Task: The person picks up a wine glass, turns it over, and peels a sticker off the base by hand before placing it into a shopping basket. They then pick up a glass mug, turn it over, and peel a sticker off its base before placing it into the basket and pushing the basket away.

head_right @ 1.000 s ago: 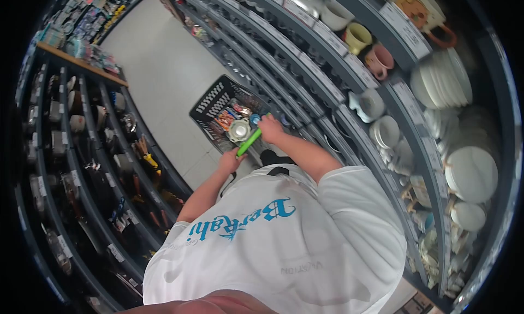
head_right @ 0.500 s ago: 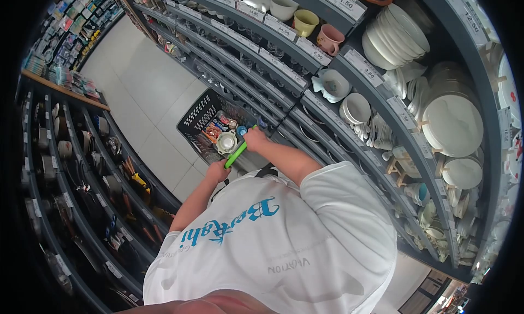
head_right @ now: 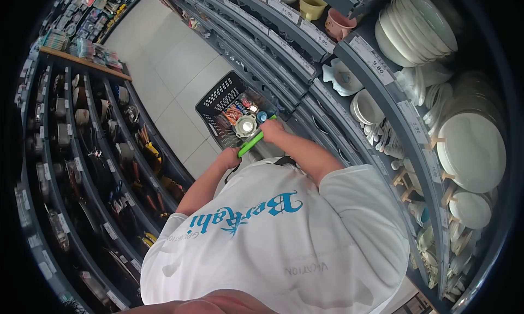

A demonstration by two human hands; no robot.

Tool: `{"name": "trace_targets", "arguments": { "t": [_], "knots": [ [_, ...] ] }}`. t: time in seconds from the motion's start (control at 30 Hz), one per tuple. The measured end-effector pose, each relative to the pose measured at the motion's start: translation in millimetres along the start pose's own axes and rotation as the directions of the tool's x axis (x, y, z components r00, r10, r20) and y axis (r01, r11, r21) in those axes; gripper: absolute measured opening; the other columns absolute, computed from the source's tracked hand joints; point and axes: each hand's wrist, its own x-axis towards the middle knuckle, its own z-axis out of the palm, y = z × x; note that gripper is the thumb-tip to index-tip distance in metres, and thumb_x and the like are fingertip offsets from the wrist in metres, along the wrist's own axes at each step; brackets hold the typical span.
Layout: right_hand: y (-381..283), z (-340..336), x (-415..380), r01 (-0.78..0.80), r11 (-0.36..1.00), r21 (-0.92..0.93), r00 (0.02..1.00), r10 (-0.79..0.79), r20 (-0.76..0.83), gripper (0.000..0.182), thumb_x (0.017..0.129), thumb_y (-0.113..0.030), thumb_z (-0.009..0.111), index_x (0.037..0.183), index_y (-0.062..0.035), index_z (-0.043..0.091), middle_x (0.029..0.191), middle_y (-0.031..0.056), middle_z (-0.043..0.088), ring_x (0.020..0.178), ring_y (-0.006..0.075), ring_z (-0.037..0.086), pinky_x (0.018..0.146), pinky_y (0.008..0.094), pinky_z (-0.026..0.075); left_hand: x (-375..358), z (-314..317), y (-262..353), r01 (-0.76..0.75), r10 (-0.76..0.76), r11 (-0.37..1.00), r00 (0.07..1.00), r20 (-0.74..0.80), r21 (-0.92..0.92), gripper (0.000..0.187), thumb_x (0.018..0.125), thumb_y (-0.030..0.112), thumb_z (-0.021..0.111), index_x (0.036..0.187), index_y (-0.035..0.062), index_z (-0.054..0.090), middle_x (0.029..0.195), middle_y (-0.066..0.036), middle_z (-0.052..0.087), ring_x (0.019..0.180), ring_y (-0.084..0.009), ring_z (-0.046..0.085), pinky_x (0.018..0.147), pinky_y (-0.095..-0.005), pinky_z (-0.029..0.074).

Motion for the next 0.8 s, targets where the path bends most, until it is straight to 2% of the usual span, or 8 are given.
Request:
{"name": "trace_targets", "arguments": {
  "t": [0.07, 0.17, 0.43, 0.5, 0.57, 0.73, 0.8],
  "knots": [
    [11.8, 9.0, -0.3, 0.010, 0.999, 0.053, 1.000, -0.009, -0.011, 0.027, 0.068, -0.011, 0.065, 0.095, -0.0086, 0.071, 0.099, 0.0154, 0.068, 0.096, 0.0342, 0.066, 0.083, 0.0456, 0.054, -3.9, 4.4, 7.7, 0.031, -0.031, 0.999, 1.000, 0.004, -0.008, 0.038, 0.072, 0.022, 0.064, 0.106, 0.0049, 0.064, 0.095, -0.021, 0.068, 0.090, -0.0370, 0.065, 0.082, -0.0463, 0.053],
    [10.6, -5.3, -21.5, -0.010, 0.999, 0.041, 1.000, 0.009, 0.027, 0.024, 0.075, -0.012, 0.065, 0.097, -0.0086, 0.071, 0.101, 0.0151, 0.069, 0.096, 0.0315, 0.067, 0.081, 0.0427, 0.056, -10.2, 19.1, 15.6, 0.074, -0.073, 0.997, 0.997, 0.013, -0.032, 0.038, 0.072, 0.021, 0.064, 0.107, 0.0050, 0.063, 0.096, -0.022, 0.068, 0.091, -0.0373, 0.065, 0.082, -0.0462, 0.052],
    [20.3, 7.2, -38.5, 0.032, 0.999, -0.010, 0.998, -0.031, 0.058, 0.022, 0.076, -0.013, 0.065, 0.096, -0.0067, 0.073, 0.099, 0.0156, 0.070, 0.095, 0.0303, 0.068, 0.080, 0.0414, 0.056, -23.9, 38.7, 42.6, 0.174, -0.175, 0.981, 0.984, -0.013, -0.089, 0.037, 0.073, 0.018, 0.063, 0.108, 0.0053, 0.062, 0.097, -0.022, 0.068, 0.092, -0.0377, 0.065, 0.082, -0.0462, 0.052],
    [22.7, 10.6, -41.2, 0.043, 0.999, -0.015, 0.997, -0.042, 0.057, 0.022, 0.076, -0.014, 0.066, 0.096, -0.0073, 0.073, 0.099, 0.0150, 0.070, 0.094, 0.0299, 0.069, 0.079, 0.0411, 0.056, -26.4, 41.3, 45.4, 0.116, -0.122, 0.988, 0.991, -0.051, -0.101, 0.039, 0.074, 0.018, 0.065, 0.110, 0.0042, 0.061, 0.093, -0.023, 0.067, 0.089, -0.0401, 0.064, 0.081, -0.0460, 0.052],
    [26.0, 14.8, -41.4, 0.044, 0.999, -0.001, 0.998, -0.044, 0.047, 0.021, 0.072, -0.016, 0.067, 0.090, -0.0081, 0.072, 0.094, 0.0156, 0.070, 0.091, 0.0310, 0.069, 0.079, 0.0422, 0.056, -27.5, 42.5, 49.6, 0.134, -0.141, 0.983, 0.989, -0.052, -0.124, 0.038, 0.074, 0.019, 0.065, 0.109, 0.0043, 0.061, 0.093, -0.022, 0.067, 0.089, -0.0399, 0.064, 0.081, -0.0460, 0.052],
    [28.5, 16.6, -50.2, 0.026, 1.000, 0.001, 0.999, -0.026, 0.026, 0.020, 0.072, -0.016, 0.068, 0.090, -0.0085, 0.073, 0.093, 0.0154, 0.070, 0.090, 0.0316, 0.069, 0.077, 0.0424, 0.056, -34.9, 42.2, 58.1, 0.132, -0.139, 0.983, 0.989, -0.050, -0.126, 0.039, 0.075, 0.024, 0.067, 0.110, 0.0051, 0.063, 0.092, -0.022, 0.068, 0.090, -0.0394, 0.064, 0.081, -0.0454, 0.052],
    [31.7, 22.1, -51.6, -0.010, 1.000, 0.015, 1.000, 0.010, 0.013, 0.020, 0.072, -0.016, 0.068, 0.089, -0.0085, 0.073, 0.092, 0.0153, 0.070, 0.090, 0.0317, 0.069, 0.077, 0.0426, 0.056, -34.2, 45.2, 48.1, 0.081, -0.086, 0.981, 0.996, -0.025, -0.177, 0.048, 0.073, 0.029, 0.071, 0.115, 0.0095, 0.065, 0.097, -0.021, 0.068, 0.090, -0.0377, 0.065, 0.083, -0.0439, 0.052]
  ]
}}
